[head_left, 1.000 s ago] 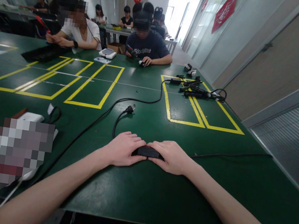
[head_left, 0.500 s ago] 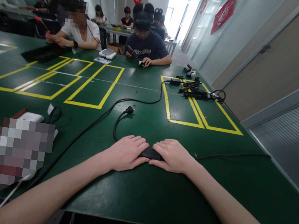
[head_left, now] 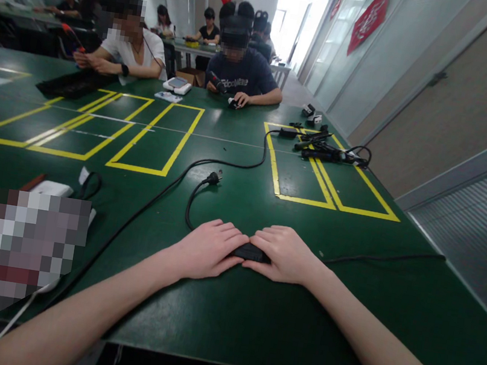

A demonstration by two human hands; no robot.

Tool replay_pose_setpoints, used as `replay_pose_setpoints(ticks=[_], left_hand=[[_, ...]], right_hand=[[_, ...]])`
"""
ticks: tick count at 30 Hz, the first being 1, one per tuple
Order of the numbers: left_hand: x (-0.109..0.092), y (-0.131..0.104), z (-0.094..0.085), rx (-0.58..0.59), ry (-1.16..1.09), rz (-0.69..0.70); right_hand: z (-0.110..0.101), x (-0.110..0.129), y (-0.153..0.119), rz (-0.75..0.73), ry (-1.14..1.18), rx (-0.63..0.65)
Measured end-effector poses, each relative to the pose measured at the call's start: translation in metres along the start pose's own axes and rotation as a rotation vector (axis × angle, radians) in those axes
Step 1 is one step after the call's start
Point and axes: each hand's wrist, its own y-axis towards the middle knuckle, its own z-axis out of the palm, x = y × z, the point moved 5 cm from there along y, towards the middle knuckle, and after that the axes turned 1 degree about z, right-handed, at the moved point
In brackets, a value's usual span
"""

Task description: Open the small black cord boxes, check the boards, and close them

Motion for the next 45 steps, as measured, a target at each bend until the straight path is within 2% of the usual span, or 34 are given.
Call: replay_pose_setpoints(ticks=[6,13,21,24,27,32,36,41,45], left_hand=[[0.009,-0.004,-0.001,-0.036,-0.028,-0.020],[0.007,-0.004,-0.004,-0.078,-0.046,-0.045],[0.017,-0.006,-0.007,-0.129,-0.285,-0.227],[0.020,-0.005,-0.004,-0.110,-0.398,-0.266],[0.022,-0.005,-0.002,-0.122,-0.423,-0.260],[0.024,-0.007,-0.004,-0.247,-0.341,-0.168],[0.025,-0.008,-0.007,-0.325,-0.261,-0.081],[0.020,-0.006,-0.009,-0.354,-0.141,-0.004],[0.020,-0.006,-0.008,-0.334,-0.075,-0.040]], right_hand=[[-0.001,-0.001,-0.001,0.020,0.018,-0.024],[-0.002,-0.003,-0.004,0.013,0.036,-0.064],[-0.004,0.001,-0.007,-0.084,-0.092,-0.152],[-0.006,0.002,-0.008,-0.098,-0.172,-0.167],[-0.006,0.000,-0.009,-0.093,-0.200,-0.172],[-0.012,0.002,-0.008,-0.132,-0.194,-0.266],[-0.017,0.002,-0.005,-0.098,-0.055,-0.342],[-0.014,-0.005,-0.003,0.015,0.160,-0.331],[-0.014,-0.004,-0.004,-0.015,0.147,-0.345]])
